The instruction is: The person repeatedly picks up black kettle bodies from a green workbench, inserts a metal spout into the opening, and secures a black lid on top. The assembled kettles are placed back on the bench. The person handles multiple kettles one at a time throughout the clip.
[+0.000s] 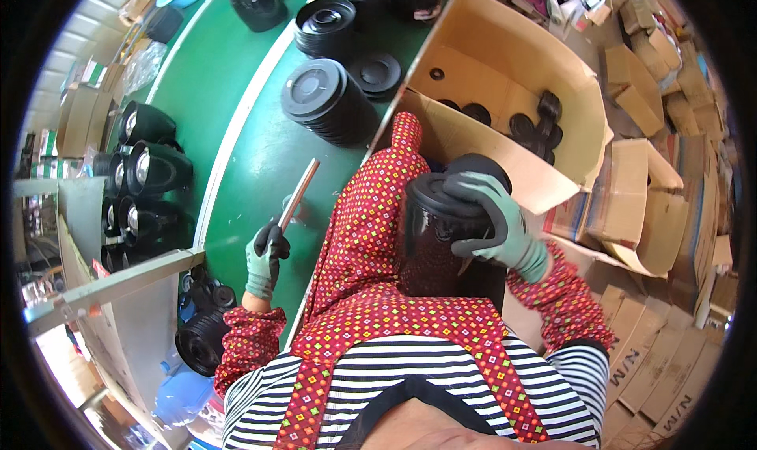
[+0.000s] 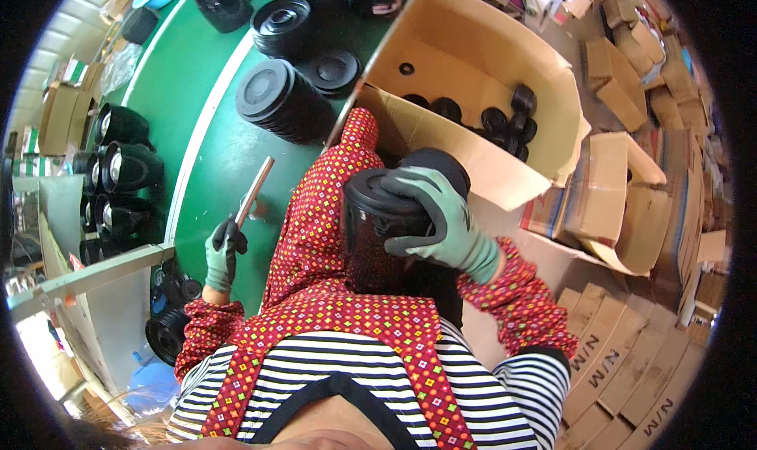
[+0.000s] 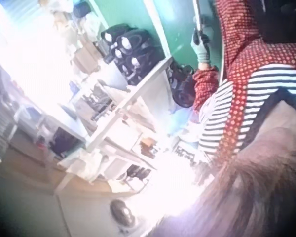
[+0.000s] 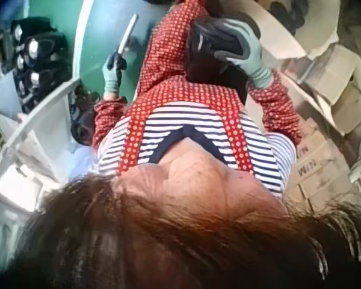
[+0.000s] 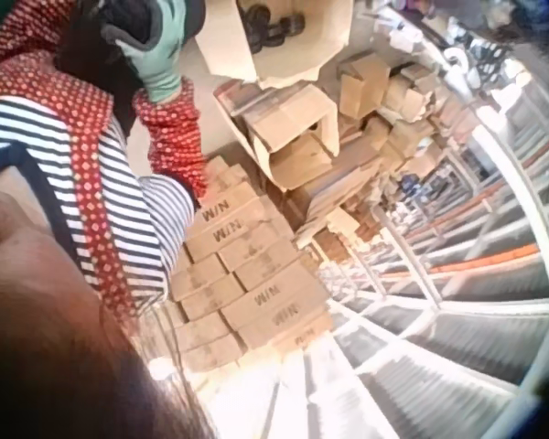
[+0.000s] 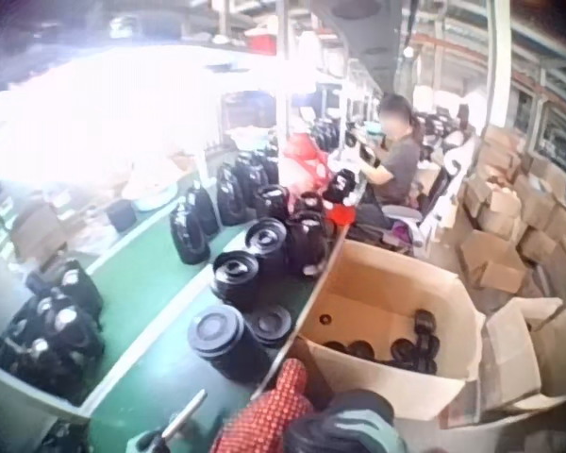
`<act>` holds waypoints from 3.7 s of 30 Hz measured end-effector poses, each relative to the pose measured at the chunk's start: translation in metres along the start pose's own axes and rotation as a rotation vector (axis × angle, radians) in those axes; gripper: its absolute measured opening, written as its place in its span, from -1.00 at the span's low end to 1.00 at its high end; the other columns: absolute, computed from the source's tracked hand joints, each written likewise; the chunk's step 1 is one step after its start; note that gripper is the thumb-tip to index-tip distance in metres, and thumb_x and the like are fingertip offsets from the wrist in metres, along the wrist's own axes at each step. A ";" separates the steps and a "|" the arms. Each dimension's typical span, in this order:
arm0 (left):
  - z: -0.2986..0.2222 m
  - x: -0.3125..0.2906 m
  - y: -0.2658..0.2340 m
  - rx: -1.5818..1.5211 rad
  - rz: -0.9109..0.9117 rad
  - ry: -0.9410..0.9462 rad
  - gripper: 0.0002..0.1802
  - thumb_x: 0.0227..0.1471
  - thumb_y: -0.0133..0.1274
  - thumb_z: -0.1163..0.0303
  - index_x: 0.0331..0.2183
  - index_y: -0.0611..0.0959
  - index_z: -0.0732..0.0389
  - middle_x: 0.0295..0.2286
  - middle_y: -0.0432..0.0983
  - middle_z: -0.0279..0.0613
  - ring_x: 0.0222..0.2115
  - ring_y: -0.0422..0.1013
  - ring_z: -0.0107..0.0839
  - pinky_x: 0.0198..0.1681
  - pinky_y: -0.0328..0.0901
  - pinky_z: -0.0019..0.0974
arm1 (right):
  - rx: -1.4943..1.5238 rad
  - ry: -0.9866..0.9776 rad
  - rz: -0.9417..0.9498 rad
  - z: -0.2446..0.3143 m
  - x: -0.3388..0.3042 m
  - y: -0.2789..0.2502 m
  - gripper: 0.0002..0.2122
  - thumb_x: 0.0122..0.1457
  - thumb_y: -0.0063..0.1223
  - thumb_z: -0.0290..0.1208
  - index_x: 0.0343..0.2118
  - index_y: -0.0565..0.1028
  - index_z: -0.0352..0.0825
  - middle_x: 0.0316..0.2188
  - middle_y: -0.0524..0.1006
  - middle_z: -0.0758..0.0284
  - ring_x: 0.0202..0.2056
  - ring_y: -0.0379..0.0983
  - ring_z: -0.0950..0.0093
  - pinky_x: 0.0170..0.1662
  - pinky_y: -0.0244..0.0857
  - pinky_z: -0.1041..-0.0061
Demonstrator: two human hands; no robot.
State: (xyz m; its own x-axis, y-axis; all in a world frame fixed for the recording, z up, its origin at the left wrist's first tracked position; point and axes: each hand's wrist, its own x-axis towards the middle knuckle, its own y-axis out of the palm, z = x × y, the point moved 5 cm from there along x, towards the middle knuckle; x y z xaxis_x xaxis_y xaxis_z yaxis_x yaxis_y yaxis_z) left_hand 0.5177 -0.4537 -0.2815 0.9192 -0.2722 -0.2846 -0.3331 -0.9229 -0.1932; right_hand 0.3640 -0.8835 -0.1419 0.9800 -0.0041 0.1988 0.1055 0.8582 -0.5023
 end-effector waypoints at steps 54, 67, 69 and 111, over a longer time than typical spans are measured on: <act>-0.195 0.350 -0.281 1.261 -0.770 -0.255 -0.49 0.37 -0.30 0.37 0.21 0.57 0.13 0.22 0.45 0.00 0.23 0.41 -0.10 0.32 0.27 -0.13 | 0.346 0.408 -0.322 -0.079 0.130 0.091 -0.62 0.48 -0.10 -0.29 0.14 0.47 -0.50 -0.02 0.58 0.14 -0.19 0.56 0.46 0.00 0.43 0.43; -0.331 0.076 -0.056 1.253 -0.225 0.814 -0.54 -0.09 0.31 0.49 -0.09 0.58 0.19 0.12 0.49 -0.06 -0.28 0.60 0.01 -0.24 0.50 -0.10 | 0.383 -0.075 -0.059 0.079 0.256 0.055 -0.27 0.25 0.34 -0.10 0.36 0.31 -0.40 0.24 0.38 0.07 0.10 0.48 0.30 0.17 0.38 0.38; -0.339 0.028 -0.032 1.256 -0.120 0.953 -0.67 -0.03 0.29 0.39 -0.18 0.61 0.18 0.13 0.49 -0.02 -0.38 0.60 -0.12 -0.32 0.49 -0.15 | 0.410 -0.012 0.024 0.098 0.268 0.053 -0.21 0.22 0.36 -0.06 0.36 0.27 -0.46 0.16 0.44 0.10 0.08 0.48 0.37 0.16 0.38 0.42; -0.041 0.023 0.047 -0.888 0.299 -0.183 -0.29 0.15 0.23 0.48 0.27 0.34 0.34 0.25 0.35 0.12 0.14 0.46 -0.17 0.18 0.40 -0.17 | -0.364 0.774 -0.400 -0.186 0.396 0.065 -0.46 0.30 -0.01 0.12 -0.07 0.68 -0.32 -0.03 0.65 0.00 0.07 0.57 0.03 0.12 0.43 0.08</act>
State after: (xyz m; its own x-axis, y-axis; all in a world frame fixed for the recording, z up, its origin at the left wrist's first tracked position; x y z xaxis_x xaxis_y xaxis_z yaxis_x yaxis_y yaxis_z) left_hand 0.5317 -0.5141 -0.2582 0.7497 -0.5530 -0.3636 -0.1986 -0.7121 0.6734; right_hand 0.7904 -0.9254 -0.2525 0.6856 -0.7153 -0.1352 0.3758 0.5068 -0.7758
